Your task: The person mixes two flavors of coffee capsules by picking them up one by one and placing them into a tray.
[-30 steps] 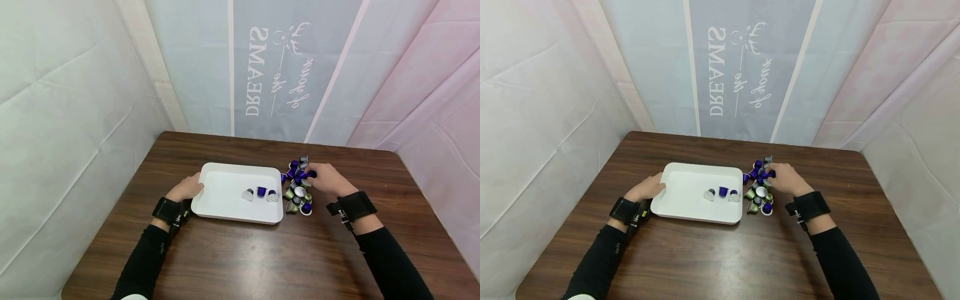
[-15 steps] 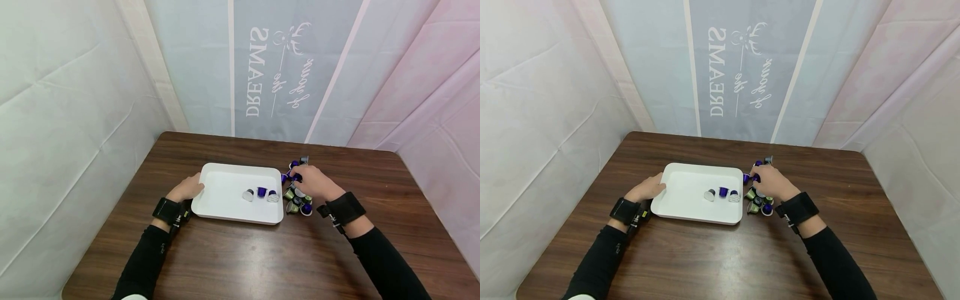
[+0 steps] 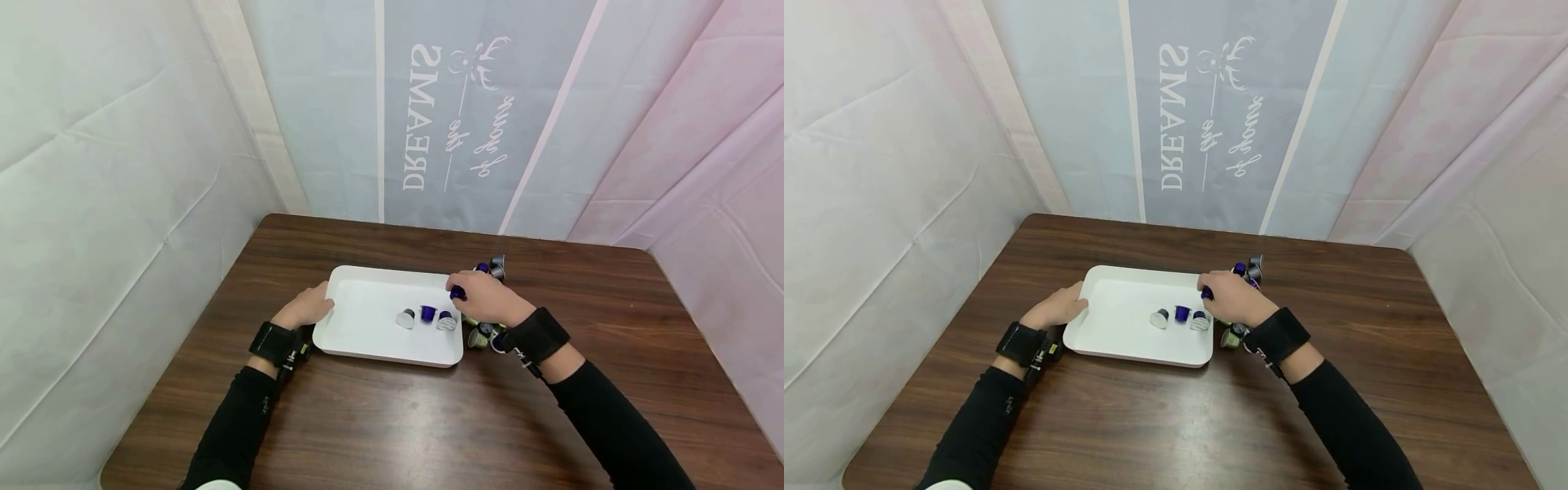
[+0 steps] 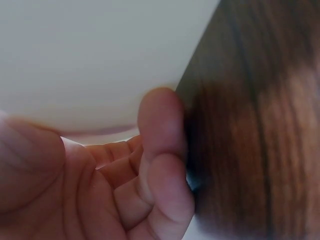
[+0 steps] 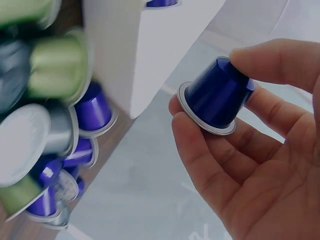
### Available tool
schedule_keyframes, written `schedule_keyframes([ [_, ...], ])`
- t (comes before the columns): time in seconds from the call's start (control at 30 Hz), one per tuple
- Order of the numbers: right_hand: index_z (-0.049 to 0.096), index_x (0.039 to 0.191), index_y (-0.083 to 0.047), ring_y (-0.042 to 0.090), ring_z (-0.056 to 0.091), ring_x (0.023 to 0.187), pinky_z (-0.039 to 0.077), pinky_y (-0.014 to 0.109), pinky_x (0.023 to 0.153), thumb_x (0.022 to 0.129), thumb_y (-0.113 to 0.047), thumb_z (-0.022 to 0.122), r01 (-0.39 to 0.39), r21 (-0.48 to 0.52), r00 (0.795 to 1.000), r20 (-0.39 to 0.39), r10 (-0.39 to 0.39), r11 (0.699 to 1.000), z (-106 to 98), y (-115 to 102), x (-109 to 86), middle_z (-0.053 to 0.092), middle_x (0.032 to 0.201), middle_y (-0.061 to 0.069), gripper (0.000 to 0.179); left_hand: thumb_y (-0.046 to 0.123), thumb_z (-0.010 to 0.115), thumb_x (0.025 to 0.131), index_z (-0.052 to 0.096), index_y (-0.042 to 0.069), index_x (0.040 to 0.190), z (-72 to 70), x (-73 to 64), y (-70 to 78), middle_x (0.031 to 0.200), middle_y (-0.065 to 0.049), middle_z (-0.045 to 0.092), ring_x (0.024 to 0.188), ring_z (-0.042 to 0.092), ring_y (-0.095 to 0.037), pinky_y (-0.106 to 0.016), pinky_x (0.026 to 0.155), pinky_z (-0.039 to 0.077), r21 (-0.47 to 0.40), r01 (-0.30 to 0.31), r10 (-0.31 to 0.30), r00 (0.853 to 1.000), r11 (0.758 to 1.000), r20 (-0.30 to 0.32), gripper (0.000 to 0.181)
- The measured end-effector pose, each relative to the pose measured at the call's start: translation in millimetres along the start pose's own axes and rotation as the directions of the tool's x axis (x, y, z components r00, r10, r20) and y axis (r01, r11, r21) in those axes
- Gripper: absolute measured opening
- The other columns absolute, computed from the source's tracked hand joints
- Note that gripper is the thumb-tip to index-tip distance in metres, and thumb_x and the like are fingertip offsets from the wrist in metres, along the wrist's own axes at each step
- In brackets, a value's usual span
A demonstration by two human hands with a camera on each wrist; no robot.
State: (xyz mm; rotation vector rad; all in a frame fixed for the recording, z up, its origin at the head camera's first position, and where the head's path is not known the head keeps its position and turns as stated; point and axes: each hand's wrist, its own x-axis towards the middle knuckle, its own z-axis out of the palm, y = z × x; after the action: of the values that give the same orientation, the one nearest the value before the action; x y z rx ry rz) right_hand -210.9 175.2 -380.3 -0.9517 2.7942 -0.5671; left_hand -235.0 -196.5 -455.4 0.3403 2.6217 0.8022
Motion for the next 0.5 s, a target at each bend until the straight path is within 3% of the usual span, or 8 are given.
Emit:
schedule_keyframes([
  [0.27,0.063,0.114,-0.003,0.015,0.056,0.083,0.048,0.032,0.072,0.090,-0.013,0.064,-0.037,-0.012,0.998,0.051,0.037,0.999,5.7,-19.8,20.1,0.061,0.103,0.007,0.026,0.015,0.037,0.099,0.026,-0.004,0.144,-1.3,-0.8,0.3,0.126,-0.023,0.053,0.093,0.057,-0.025,-0.039,0.081,0.045,-0.007,0.006,-0.006,1.000,1.000,0.002,0.050],
  [0.5,0.063,0.115,-0.002,0.017,0.059,0.091,0.049,0.034,0.079,0.089,-0.012,0.065,-0.022,-0.003,0.997,0.079,0.022,1.000,13.6,-29.4,35.7,0.063,0.107,0.008,0.027,0.014,0.037,0.098,0.025,-0.005,0.144,-1.6,-1.3,2.3,0.128,-0.025,0.051,0.096,0.057,-0.027,-0.041,0.083,0.045,-0.003,0.008,-0.008,1.000,1.000,0.006,0.051],
])
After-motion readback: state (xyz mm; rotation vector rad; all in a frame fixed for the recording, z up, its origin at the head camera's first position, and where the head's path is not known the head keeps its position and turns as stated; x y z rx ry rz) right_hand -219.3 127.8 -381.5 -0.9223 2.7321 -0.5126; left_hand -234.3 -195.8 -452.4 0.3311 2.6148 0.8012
